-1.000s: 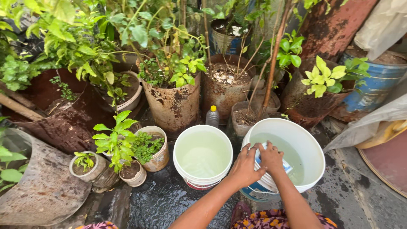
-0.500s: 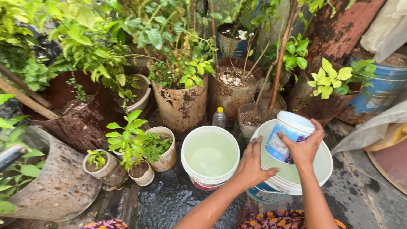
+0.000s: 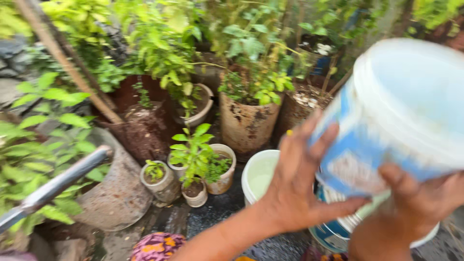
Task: The person rinses a plastic container by repeatedly dipping it into buckets of water and filling it with water from a pipe, pouring the water out between each rinse.
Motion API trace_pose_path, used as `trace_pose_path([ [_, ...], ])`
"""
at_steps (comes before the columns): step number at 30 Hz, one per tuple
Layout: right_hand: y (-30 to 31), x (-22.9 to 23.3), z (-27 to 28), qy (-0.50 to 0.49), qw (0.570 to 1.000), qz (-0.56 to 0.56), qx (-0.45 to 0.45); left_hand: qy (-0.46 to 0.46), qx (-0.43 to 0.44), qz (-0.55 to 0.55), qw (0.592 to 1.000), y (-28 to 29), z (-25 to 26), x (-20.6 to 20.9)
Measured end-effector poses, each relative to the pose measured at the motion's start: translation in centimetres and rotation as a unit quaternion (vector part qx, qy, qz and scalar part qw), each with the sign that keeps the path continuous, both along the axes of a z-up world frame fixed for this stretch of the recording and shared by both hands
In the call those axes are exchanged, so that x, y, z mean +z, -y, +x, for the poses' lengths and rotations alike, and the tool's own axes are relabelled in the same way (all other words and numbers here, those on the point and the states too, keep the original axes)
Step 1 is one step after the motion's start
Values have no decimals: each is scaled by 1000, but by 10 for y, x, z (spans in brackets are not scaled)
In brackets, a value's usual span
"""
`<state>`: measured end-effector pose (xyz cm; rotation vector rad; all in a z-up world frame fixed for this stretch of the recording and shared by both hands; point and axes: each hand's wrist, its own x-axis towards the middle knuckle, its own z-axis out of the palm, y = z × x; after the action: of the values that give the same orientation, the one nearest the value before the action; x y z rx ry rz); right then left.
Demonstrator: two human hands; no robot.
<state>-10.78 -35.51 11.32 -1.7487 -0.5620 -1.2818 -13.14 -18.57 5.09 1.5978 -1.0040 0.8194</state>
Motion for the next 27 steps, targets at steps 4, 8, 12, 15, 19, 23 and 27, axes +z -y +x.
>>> trace_pose_path([
  [4, -109, 77, 158, -127, 985, -69, 90, -116, 167, -98, 974, -71, 89, 45],
  [8, -251, 51, 259, -168, 941, -274, 102, -275, 17, -396, 876, -165, 188, 11],
  [12, -263, -79, 243, -166, 940, -258, 149, -407, 104, -336, 843, -194, 194, -127],
  [15, -241, -141, 214, -193, 952, -186, 148, -389, 105, -263, 877, -194, 187, -195],
  [19, -187, -190, 169, -249, 953, -158, 73, -432, 69, -166, 884, -168, 158, -233],
  [23, -121, -210, 124, -254, 959, -120, -19, -470, 41, -46, 880, -123, 125, -219],
  [27, -54, -204, 83, -290, 952, -83, -45, -424, 6, 4, 906, -62, 95, -188],
])
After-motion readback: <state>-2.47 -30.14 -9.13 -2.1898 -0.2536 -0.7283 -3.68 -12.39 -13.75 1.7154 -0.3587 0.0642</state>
